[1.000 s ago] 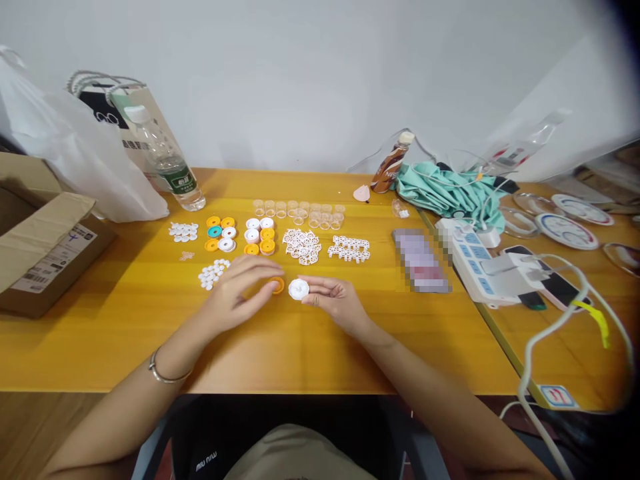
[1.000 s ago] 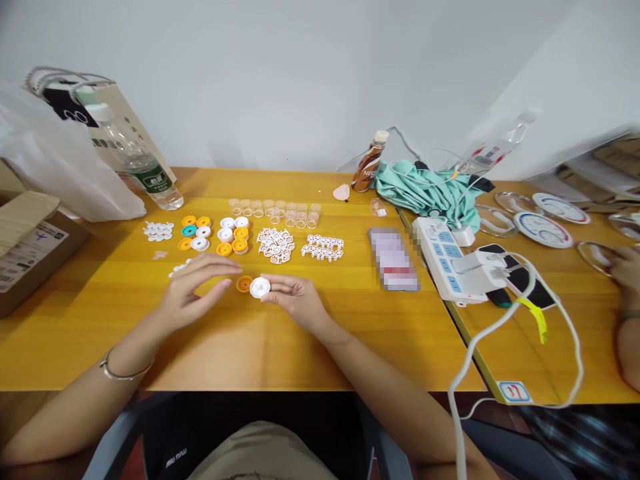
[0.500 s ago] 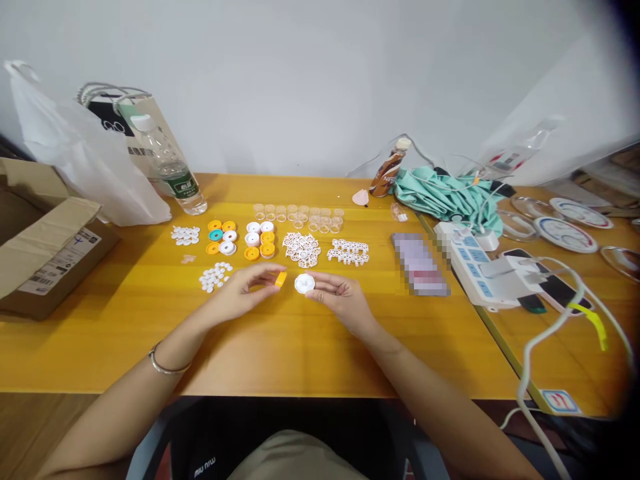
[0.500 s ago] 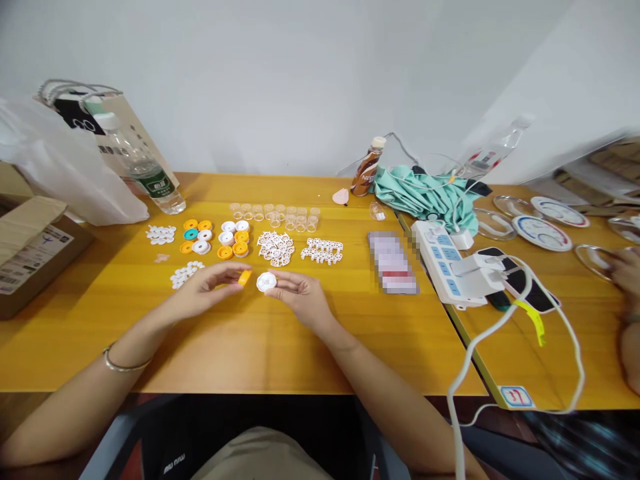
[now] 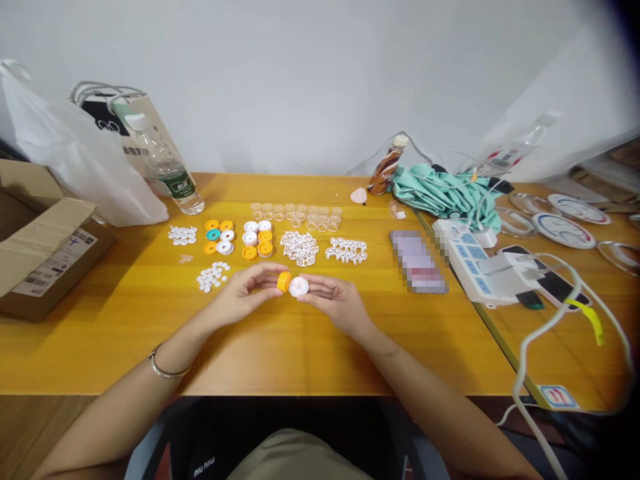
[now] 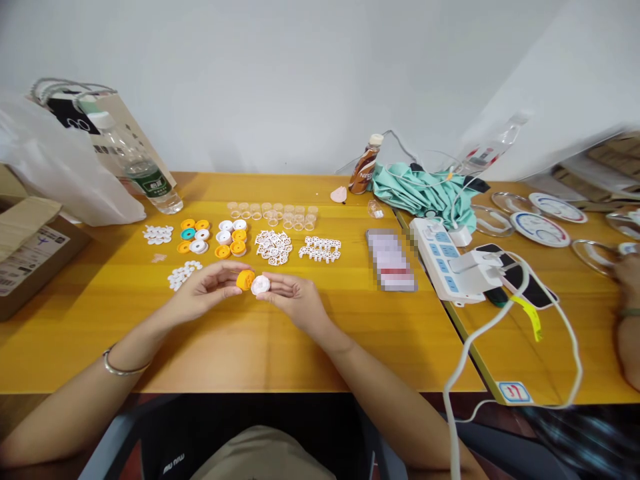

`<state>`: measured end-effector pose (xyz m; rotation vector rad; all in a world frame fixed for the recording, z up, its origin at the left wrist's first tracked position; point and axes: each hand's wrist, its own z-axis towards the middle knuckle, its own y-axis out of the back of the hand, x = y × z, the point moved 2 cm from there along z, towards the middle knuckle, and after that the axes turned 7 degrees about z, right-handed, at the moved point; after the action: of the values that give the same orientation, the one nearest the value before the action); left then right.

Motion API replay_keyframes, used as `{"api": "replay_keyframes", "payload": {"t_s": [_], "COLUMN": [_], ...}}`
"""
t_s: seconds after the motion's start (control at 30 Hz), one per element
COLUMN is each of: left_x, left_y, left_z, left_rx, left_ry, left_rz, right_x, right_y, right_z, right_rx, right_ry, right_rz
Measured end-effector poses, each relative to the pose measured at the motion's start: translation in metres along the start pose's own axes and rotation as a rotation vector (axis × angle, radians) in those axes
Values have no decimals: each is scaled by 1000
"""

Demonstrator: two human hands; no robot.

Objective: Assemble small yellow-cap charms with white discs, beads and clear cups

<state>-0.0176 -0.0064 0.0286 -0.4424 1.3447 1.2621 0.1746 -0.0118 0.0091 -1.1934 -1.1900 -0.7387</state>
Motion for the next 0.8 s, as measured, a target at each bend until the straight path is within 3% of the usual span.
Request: {"api": "replay_keyframes", "payload": {"t_s": [0.2, 0.33, 0.63, 0.8], "left_x": [-1, 2, -7, -13], "left_y": [-1, -1, -4, -7], "left_z": [-2, -4, -5, -7], "left_rx": [-44, 1, 15, 18], "left_ry": [76, 49, -203, -270], "left_rz": [-16, 25, 523, 631], "right_x": [1, 1, -5, -8], "right_y": [-1, -1, -2, -3], "right_z": [0, -1, -1, 0], "right_rx": [-14, 5, 54, 73], "right_ry": [-3, -11, 5, -7], "right_rz": [-10, -12, 8, -10]}}
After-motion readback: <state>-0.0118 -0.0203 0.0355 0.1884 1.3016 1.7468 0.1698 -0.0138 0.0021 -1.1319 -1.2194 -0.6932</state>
